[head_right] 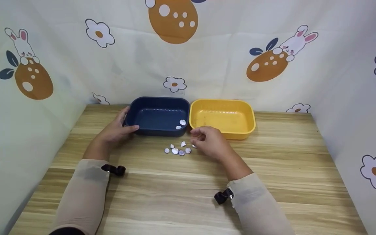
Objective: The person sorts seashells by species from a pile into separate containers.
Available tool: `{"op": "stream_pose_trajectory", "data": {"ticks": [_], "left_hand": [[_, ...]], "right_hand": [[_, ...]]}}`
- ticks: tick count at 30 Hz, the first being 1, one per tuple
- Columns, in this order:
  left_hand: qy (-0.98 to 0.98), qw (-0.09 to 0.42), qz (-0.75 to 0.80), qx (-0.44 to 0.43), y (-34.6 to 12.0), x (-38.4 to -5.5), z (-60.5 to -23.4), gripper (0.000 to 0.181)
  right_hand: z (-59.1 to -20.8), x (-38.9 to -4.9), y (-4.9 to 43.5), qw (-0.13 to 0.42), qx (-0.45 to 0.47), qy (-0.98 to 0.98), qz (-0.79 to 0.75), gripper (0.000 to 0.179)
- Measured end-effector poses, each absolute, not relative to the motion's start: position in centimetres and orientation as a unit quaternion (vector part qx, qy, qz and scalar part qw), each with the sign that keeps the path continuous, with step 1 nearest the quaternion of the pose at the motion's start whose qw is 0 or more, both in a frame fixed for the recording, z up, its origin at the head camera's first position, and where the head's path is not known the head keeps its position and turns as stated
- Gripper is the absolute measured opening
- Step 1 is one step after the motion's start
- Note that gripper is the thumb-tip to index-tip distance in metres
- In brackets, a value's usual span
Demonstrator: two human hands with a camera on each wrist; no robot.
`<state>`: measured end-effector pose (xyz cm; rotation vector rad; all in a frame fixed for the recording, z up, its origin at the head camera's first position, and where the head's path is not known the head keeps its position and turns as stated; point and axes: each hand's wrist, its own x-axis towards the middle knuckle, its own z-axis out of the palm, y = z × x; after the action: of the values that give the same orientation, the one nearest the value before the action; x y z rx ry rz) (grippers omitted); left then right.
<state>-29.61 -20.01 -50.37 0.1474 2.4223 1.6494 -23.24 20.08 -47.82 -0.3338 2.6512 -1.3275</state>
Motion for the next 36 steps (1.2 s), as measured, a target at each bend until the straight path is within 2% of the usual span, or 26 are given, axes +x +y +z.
{"op": "stream_pose_trajectory", "data": {"ticks": [12, 24, 36], "left_hand": [[0.826, 0.102, 0.552, 0.044, -20.0, -29.6, -50.3, 0.112], [0.827, 0.106, 0.551, 0.043, -20.0, -29.5, -50.2, 0.111], [0.817, 0.117, 0.563, 0.045, -20.0, -29.4, -50.1, 0.111]], "right_hand": [[-49.1, -23.0, 19.6, 0.115, -0.154, 0.899, -0.394, 0.037], [-50.4, -23.2, 19.9, 0.102, -0.181, 0.913, -0.35, 0.036], [-49.9, -23.3, 20.5, 0.133, -0.192, 0.919, -0.318, 0.027]]}}
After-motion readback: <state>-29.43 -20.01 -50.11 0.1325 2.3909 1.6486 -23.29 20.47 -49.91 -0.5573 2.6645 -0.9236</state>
